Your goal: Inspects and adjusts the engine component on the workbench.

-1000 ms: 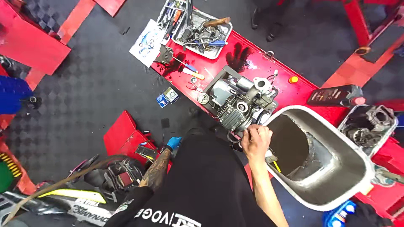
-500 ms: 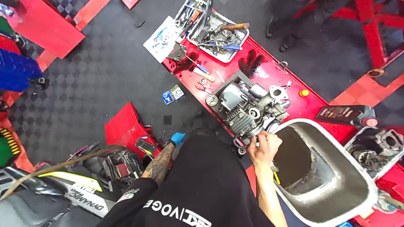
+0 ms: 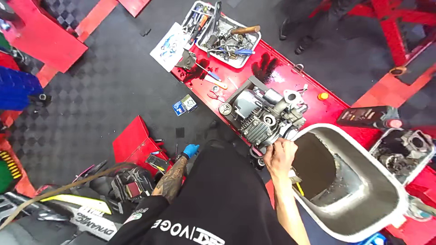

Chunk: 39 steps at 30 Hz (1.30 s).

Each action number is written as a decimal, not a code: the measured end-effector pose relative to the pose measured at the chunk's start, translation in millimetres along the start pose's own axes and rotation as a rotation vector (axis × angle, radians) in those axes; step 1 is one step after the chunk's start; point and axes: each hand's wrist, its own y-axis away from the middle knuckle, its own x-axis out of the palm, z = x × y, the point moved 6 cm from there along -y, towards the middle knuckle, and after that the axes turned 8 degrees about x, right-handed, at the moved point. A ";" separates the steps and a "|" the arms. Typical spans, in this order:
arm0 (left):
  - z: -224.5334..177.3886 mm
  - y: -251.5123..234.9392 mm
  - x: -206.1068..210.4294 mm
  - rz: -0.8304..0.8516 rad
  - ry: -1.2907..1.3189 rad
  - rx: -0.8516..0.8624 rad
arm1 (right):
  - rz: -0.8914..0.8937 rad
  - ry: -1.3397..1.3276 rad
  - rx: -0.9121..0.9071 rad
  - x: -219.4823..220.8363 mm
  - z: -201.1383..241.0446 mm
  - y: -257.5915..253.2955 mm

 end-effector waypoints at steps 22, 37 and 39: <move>10.4 8.4 7.0 -0.007 0.048 -0.060 | -0.042 -0.071 0.009 9.7 -6.4 3.1; -1.6 15.4 3.6 -0.025 0.040 -0.055 | -0.012 -0.171 -0.005 9.2 -12.3 1.6; -1.0 15.0 3.0 -0.028 0.038 -0.052 | -0.017 -0.234 0.000 9.1 -15.6 4.6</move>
